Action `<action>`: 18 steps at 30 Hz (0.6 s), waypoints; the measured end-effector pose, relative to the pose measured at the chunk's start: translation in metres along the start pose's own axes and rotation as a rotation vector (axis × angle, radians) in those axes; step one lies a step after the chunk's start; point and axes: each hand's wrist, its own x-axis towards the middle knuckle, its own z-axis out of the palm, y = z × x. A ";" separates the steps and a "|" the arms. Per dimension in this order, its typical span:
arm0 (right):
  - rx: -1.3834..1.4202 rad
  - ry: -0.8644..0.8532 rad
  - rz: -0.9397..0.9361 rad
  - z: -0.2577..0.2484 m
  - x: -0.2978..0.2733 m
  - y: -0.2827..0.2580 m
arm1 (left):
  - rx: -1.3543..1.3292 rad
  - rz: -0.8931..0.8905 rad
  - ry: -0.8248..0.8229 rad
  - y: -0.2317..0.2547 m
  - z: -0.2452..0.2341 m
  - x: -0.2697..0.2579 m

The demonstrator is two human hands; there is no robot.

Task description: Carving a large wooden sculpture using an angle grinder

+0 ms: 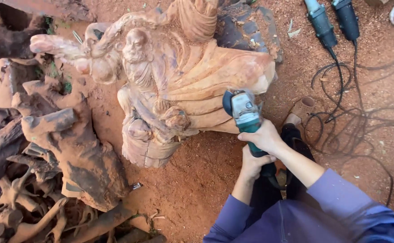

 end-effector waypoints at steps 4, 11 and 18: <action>0.010 0.016 0.030 0.002 0.001 -0.014 | 0.008 -0.009 -0.016 0.002 -0.010 0.008; 0.067 0.052 -0.007 -0.008 -0.010 -0.039 | -0.001 0.029 -0.062 0.002 -0.001 0.012; 0.100 0.048 -0.044 -0.018 -0.006 -0.028 | 0.005 0.089 -0.107 0.013 0.013 0.015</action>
